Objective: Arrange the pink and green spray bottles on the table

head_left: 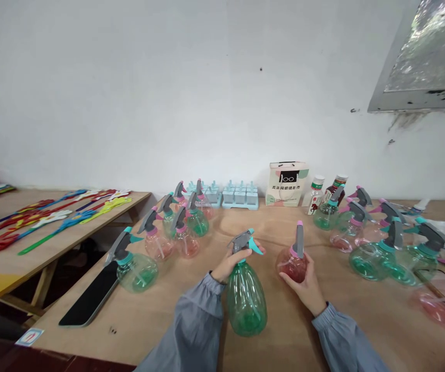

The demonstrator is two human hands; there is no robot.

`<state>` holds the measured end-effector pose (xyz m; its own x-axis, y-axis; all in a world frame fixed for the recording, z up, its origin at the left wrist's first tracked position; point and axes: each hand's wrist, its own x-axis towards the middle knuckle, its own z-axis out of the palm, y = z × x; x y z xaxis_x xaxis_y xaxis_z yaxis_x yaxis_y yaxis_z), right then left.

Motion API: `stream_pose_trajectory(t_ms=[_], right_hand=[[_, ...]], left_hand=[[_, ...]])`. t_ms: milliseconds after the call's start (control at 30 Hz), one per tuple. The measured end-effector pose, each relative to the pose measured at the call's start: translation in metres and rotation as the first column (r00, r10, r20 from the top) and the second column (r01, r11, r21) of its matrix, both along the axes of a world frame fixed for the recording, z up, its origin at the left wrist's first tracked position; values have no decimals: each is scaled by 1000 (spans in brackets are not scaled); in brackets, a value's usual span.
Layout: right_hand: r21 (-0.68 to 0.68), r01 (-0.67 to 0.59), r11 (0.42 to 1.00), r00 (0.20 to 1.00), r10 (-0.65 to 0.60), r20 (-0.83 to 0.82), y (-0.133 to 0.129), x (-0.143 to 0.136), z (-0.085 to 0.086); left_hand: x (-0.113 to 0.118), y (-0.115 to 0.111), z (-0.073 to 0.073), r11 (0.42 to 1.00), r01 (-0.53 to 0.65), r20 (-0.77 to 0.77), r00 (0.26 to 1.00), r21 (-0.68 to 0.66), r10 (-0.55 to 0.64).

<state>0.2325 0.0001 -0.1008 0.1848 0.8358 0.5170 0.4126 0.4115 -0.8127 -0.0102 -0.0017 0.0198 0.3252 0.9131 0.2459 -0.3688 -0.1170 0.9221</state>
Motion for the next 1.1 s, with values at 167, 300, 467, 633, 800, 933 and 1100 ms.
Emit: stream_pose_trajectory(t_ms=[167,300,467,633,800,933,1100], right_hand=[[-15,-28,999,999,28,21,-4,-3,1],[-17,-34,999,999,35,14,-5,-3,2],[-9,-42,999,999,42,24,-5,-2,0],[-2,-36,999,999,36,25,-4,-1,-1],[2,-30,1000,999,30,21,-5,-3,1],[2,-39,999,999,39,14,-5,-3,-1],[12,-9,1000,999,8,31,-4,-1,-1]], left_hand=[[0,4,-4,987,-156,3,988,26,156],[-1,7,-6,980,-191,-40,980,56,193],[-2,5,-1,986,-161,-19,987,45,162],[-3,2,3,993,-93,-62,993,74,98],[-2,1,3,993,-69,-55,996,93,75],[-2,-4,6,982,-138,-111,982,128,152],[-23,-17,14,909,-317,-263,884,272,387]])
